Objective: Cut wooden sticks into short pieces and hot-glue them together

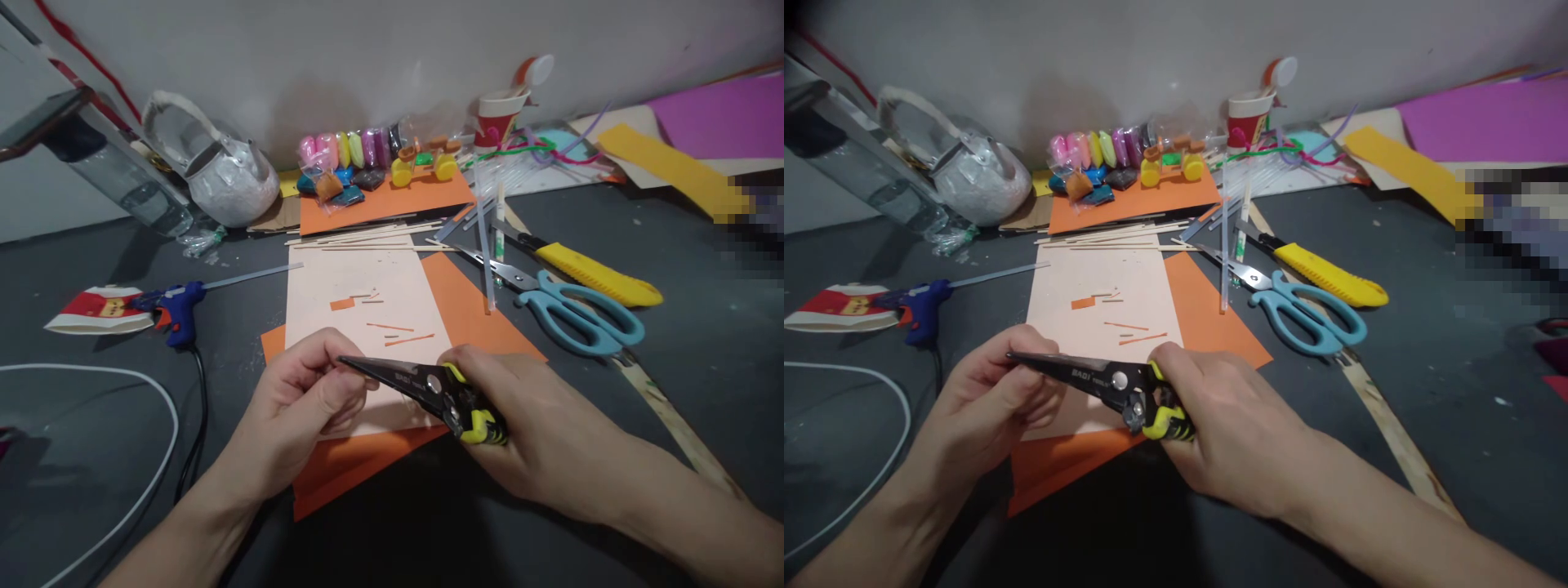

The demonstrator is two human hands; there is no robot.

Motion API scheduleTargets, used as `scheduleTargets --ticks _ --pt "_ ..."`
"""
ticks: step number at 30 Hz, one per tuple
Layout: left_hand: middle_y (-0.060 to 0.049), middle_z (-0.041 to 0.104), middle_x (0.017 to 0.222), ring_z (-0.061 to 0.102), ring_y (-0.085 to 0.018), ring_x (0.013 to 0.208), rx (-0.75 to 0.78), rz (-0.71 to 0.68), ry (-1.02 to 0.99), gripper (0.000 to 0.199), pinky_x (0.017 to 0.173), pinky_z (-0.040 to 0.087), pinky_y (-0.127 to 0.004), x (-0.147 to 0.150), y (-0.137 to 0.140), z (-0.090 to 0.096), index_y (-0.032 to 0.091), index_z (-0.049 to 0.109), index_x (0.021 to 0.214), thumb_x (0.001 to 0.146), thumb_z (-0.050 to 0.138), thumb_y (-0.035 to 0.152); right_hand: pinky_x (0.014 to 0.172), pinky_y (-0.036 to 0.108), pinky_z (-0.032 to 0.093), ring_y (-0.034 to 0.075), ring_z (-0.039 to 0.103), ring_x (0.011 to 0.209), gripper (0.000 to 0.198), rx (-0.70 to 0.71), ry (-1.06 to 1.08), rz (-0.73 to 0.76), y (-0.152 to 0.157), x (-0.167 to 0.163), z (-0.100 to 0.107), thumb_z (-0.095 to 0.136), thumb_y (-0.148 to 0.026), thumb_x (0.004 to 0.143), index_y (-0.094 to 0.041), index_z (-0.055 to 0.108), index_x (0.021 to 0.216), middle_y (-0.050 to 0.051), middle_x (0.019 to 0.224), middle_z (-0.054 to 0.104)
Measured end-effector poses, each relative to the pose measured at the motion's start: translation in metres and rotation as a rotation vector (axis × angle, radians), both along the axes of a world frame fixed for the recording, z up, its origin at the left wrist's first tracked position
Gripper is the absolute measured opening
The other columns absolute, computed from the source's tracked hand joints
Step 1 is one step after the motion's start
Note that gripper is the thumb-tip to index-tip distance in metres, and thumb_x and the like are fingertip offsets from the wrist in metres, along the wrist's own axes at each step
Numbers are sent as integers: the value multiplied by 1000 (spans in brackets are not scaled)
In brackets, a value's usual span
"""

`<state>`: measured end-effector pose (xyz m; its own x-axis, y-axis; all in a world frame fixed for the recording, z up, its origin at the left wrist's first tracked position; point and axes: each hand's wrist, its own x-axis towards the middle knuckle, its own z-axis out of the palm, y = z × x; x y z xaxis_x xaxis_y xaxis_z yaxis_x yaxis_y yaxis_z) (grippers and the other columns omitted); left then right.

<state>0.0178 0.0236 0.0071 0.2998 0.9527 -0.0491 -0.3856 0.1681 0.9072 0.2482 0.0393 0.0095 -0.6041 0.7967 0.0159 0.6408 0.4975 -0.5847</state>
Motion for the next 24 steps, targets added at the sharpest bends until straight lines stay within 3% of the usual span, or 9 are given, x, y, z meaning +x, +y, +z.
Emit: scheduleTargets --ticks 7,13,18,24 --pt "4 42 58 34 -6 52 29 77 40 10 47 25 -19 1 0 2 20 66 85 93 63 25 55 25 39 16 56 65 27 -116 160 -21 6 -2 1 54 -14 74 -21 49 100 0 79 62" --pt "3 51 69 38 -6 57 66 122 116 8 50 28 -19 -2 1 -2 21 63 85 92 65 25 54 27 36 18 54 64 20 -76 38 3 3 -4 3 55 -16 74 -21 48 92 1 75 60" --pt "2 54 69 42 -7 58 130 111 139 7 52 31 -19 -3 3 -2 20 65 86 92 65 24 54 26 35 17 54 62 19 -66 46 27 3 -5 5 52 -13 74 -22 45 90 1 75 61" --pt "1 55 68 43 -8 58 102 133 146 10 54 33 -20 -2 1 1 20 65 82 90 67 25 53 27 34 18 54 59 14 -61 46 17 1 -4 7 49 -14 77 -22 46 88 1 71 62"
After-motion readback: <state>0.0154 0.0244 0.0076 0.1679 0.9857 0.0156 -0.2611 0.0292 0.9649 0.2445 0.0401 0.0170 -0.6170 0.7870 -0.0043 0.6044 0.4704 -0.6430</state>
